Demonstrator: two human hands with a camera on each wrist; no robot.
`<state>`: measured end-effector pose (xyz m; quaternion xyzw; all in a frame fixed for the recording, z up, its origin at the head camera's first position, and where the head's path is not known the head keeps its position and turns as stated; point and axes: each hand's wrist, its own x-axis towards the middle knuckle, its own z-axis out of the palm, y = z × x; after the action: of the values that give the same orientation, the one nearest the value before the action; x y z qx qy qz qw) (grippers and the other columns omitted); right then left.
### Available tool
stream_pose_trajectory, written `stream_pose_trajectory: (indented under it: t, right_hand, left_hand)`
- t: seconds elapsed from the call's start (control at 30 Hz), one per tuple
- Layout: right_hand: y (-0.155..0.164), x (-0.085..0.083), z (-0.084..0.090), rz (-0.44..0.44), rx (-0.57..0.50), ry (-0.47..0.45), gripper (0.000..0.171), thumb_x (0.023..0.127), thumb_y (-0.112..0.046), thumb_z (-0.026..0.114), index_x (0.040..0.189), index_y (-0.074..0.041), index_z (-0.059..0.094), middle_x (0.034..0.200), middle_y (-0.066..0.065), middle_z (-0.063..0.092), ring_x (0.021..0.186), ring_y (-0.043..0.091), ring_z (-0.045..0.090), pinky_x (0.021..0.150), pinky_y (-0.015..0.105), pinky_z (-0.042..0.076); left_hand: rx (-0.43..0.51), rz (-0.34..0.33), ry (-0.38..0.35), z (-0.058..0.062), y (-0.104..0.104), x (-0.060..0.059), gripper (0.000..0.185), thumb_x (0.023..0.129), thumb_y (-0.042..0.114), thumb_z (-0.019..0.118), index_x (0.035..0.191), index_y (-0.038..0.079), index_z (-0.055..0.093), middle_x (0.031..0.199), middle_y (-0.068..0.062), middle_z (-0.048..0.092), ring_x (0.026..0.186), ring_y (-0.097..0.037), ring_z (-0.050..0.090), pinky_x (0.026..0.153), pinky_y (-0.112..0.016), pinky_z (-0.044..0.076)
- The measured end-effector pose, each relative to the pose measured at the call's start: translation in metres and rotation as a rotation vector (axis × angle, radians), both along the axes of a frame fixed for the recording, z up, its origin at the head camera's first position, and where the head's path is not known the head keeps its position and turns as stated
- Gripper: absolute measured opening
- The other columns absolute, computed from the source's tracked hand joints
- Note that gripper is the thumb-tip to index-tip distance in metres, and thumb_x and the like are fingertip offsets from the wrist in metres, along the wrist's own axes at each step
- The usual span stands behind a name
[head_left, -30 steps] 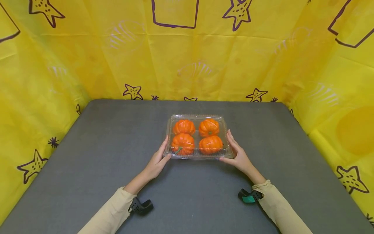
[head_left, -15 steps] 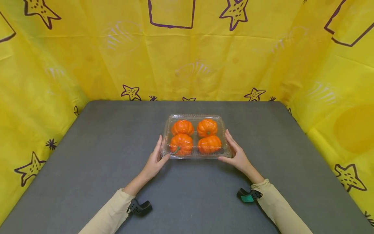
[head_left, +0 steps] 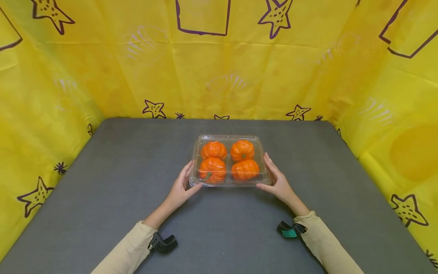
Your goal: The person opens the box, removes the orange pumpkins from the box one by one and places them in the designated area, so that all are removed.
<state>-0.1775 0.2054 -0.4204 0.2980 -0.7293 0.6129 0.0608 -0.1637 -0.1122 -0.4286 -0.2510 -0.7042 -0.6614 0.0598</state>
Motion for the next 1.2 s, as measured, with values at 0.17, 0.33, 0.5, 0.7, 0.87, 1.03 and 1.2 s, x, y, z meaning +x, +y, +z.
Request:
stream_pose_trajectory:
  t: [0.17,0.33,0.5,0.7,0.87,1.03,1.2]
  right_hand:
    - [0.002,-0.001,0.001,0.005,0.004,0.012,0.082,0.064,0.025,0.065,0.131,0.02,0.016,0.138,0.036,0.003,0.128,0.041,0.004,0.1,0.017,0.017]
    - [0.003,-0.002,0.003,0.003,0.026,0.028,0.083,0.064,0.024,0.066,0.131,0.02,0.018,0.138,0.036,0.005,0.128,0.04,0.005,0.101,0.017,0.017]
    - [0.005,-0.005,0.007,-0.015,0.042,0.052,0.085,0.062,0.026,0.066,0.133,0.017,0.019,0.139,0.034,0.009,0.128,0.04,0.01,0.101,0.018,0.017]
    - [0.006,-0.008,0.01,-0.03,0.036,0.04,0.086,0.064,0.026,0.064,0.135,0.014,0.018,0.14,0.032,0.011,0.129,0.035,0.013,0.1,0.017,0.019]
    - [0.007,-0.012,0.012,-0.042,0.027,0.04,0.083,0.066,0.027,0.06,0.135,0.014,0.017,0.14,0.031,0.012,0.129,0.036,0.013,0.099,0.017,0.021]
    - [0.006,-0.019,0.014,-0.078,0.031,0.029,0.076,0.072,0.023,0.058,0.136,0.011,0.019,0.141,0.028,0.016,0.126,0.041,0.017,0.094,0.016,0.03]
    - [0.008,-0.034,0.008,-0.112,-0.052,-0.012,0.064,0.077,0.024,0.052,0.133,0.014,0.025,0.139,0.028,0.021,0.123,0.042,0.025,0.091,0.019,0.036]
  left_hand:
    - [0.026,-0.007,-0.011,0.0,0.0,-0.001,0.074,0.073,-0.023,0.057,0.133,-0.017,0.015,0.138,-0.032,0.019,0.125,-0.042,0.022,0.097,-0.017,0.025]
    - [0.056,-0.016,-0.017,-0.015,-0.003,-0.008,0.076,0.074,-0.021,0.059,0.136,-0.011,0.017,0.14,-0.026,0.022,0.127,-0.036,0.022,0.099,-0.019,0.024]
    - [0.041,-0.001,-0.003,-0.018,-0.004,-0.009,0.075,0.073,-0.02,0.06,0.135,-0.012,0.018,0.138,-0.028,0.023,0.126,-0.037,0.022,0.099,-0.02,0.023]
    - [0.016,0.019,-0.026,-0.003,-0.002,-0.002,0.072,0.073,-0.021,0.059,0.133,-0.016,0.018,0.136,-0.032,0.025,0.125,-0.04,0.023,0.1,-0.023,0.023]
    - [0.011,0.01,-0.028,-0.004,-0.002,-0.004,0.072,0.074,-0.021,0.058,0.133,-0.015,0.019,0.136,-0.031,0.025,0.126,-0.039,0.022,0.102,-0.03,0.021]
    - [-0.004,0.029,-0.043,-0.016,-0.005,-0.009,0.074,0.074,-0.019,0.06,0.135,-0.012,0.019,0.139,-0.028,0.023,0.128,-0.035,0.019,0.102,-0.037,0.018]
    - [0.005,0.023,-0.031,-0.019,-0.005,-0.01,0.074,0.074,-0.02,0.06,0.135,-0.012,0.018,0.139,-0.028,0.022,0.128,-0.036,0.018,0.102,-0.037,0.017]
